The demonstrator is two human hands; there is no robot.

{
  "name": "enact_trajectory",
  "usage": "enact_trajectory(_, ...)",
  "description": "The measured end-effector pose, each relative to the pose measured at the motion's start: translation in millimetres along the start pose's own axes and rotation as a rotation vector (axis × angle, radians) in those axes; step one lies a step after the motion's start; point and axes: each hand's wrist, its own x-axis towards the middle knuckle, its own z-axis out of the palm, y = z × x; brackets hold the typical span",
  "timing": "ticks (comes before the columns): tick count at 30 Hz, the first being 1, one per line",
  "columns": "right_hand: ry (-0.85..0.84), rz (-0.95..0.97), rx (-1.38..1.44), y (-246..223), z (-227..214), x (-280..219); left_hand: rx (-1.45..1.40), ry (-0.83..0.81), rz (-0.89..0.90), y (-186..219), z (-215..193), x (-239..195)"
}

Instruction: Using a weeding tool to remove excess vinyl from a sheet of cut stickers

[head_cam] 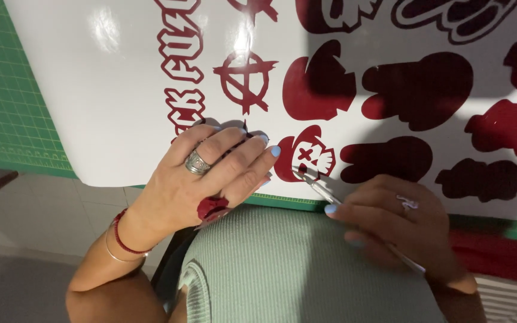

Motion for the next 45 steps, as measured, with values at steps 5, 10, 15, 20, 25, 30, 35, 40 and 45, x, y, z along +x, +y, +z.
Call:
enact_trajectory(5,0.003,-0.006,-0.015,2,3,-2,-0.009,0.018,-0.002,3,0,0)
enact_trajectory(10,0.005,-0.058,-0.020,4,4,0,-0.031,0.027,0.000,4,0,0)
enact_trajectory(15,0.033,-0.023,-0.005,-1,5,3,-0.046,0.028,0.004,4,0,0)
enact_trajectory(20,0.001,-0.028,-0.053,0,3,-1,-0.078,0.015,0.014,5,2,0)
enact_trajectory(25,-0.049,-0.039,-0.068,3,3,-2,-0.107,0.019,0.004,5,1,3)
enact_trajectory(30,-0.042,-0.044,-0.083,-3,3,4,-0.152,0.021,-0.030,8,1,5)
enact_trajectory(35,-0.022,-0.068,-0.093,7,6,-7,-0.135,0.010,-0.033,9,1,4)
enact_trajectory(40,0.001,-0.085,-0.078,2,5,0,-0.135,0.030,-0.025,8,2,3)
enact_trajectory(45,-0.012,-0.093,-0.097,1,5,1,-0.100,0.028,-0.003,8,5,0)
